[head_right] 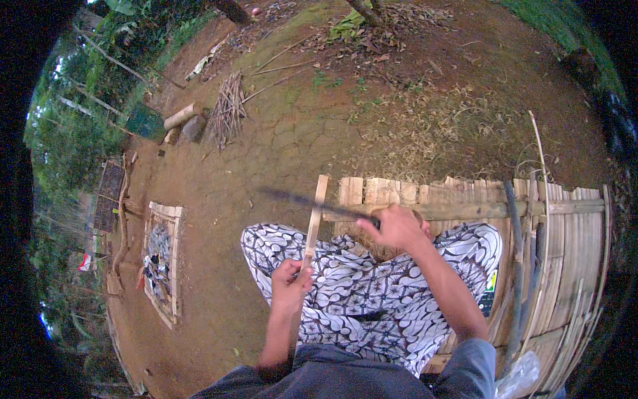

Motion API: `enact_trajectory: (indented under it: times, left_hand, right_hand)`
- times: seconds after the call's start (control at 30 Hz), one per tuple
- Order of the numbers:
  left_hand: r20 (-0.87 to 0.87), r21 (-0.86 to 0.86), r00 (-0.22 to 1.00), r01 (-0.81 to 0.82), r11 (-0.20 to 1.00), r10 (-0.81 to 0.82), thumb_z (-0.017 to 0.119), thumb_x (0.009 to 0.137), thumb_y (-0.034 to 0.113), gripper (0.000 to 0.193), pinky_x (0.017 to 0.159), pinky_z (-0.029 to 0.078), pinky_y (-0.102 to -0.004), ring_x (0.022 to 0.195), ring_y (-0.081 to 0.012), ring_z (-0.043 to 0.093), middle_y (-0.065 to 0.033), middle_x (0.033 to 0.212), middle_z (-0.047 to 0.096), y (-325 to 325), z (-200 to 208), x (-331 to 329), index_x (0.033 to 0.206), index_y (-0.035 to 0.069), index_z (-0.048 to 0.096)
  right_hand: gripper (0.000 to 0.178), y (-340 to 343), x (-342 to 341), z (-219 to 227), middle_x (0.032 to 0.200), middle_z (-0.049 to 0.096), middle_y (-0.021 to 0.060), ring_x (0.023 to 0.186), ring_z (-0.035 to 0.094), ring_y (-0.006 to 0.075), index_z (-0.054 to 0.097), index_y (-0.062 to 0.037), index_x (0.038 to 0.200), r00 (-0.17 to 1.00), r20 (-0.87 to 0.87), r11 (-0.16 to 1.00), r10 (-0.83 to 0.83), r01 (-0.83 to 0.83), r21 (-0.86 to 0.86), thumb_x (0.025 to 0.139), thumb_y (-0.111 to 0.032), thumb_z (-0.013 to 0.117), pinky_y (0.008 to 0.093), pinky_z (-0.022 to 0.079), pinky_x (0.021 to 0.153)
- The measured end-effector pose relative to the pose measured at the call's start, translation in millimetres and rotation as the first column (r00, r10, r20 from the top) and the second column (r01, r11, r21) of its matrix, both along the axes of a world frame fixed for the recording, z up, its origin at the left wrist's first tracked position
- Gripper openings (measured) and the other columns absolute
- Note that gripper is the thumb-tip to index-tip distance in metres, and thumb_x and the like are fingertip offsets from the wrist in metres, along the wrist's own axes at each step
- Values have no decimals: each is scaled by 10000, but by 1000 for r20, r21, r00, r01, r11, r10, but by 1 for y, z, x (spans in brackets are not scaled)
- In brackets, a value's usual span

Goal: The person sits cross-legged on a bamboo mat and uses a large knife to shave and smooth a long, thin bamboo stick. They hold the stick with one hand and repeatedly scrape the blade along its length to remove the outer layer, occasionally rotating the stick to work on different sides.

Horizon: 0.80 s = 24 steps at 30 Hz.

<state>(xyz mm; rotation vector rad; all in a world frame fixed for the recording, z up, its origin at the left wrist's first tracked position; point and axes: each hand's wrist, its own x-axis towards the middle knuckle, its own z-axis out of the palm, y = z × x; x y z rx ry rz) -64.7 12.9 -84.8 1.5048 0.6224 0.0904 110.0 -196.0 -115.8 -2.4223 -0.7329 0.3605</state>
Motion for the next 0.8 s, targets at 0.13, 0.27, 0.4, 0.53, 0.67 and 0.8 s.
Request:
enact_trajectory:
  times: [0.13, 0.27, 0.4, 0.53, 0.67, 0.8]
  left_hand:
    - [5, -50, 1000, 12, 999, -12, 599, 850, -10, 112, 425, 359, -210, 528, -83, 471, -87, 751, 576, 1, 0, -4, 877, -12, 490]
    - [29, -132, 998, 55, 990, -52, 552, 894, 26, 75, 432, 355, -204, 519, -67, 456, -90, 764, 573, 3, 5, 3, 876, -13, 491]
    - [36, -222, 999, 39, 974, -32, 542, 901, 35, 77, 386, 301, -219, 467, -88, 419, -91, 735, 556, 1, 4, 6, 889, 17, 468]
    - [-8, -309, 999, 42, 950, -47, 555, 900, 62, 89, 383, 302, -225, 461, -99, 425, -90, 735, 554, 9, 2, 4, 900, 18, 478]
    - [37, -301, 998, 57, 952, -48, 565, 898, 85, 111, 409, 332, -232, 483, -110, 447, -86, 740, 556, 9, 4, 7, 933, 3, 499]
    - [7, -356, 999, 43, 933, -44, 579, 893, 100, 160, 460, 373, -236, 543, -114, 479, -99, 789, 580, 8, 2, 14, 972, -31, 529]
  right_hand:
    - [592, -2, 15, -4, 620, 590, 244, 647, 610, 420, 665, -20, 759, 988, -66, 990, -138, 140, 24, 861, -561, 446, 484, 504, 659]
    - [562, 1, -9, 4, 642, 598, 244, 689, 612, 411, 683, -25, 831, 991, -106, 987, 76, -59, 153, 842, -551, 485, 474, 497, 672]
    - [594, 0, -6, 11, 636, 596, 248, 711, 617, 408, 676, 2, 815, 996, -93, 993, 3, 8, 115, 843, -559, 484, 463, 502, 673]
    - [607, 3, 17, -7, 584, 571, 243, 656, 607, 406, 656, 33, 787, 967, -136, 963, -216, 234, 135, 863, -544, 482, 470, 491, 640]
    - [562, -3, 14, -13, 536, 542, 216, 560, 579, 383, 637, 36, 753, 958, -149, 937, -243, 272, 221, 871, -496, 499, 459, 467, 589]
    - [498, -6, 2, -11, 503, 516, 183, 505, 556, 350, 628, 13, 729, 989, -95, 937, -114, 139, 320, 851, -464, 548, 434, 445, 539]
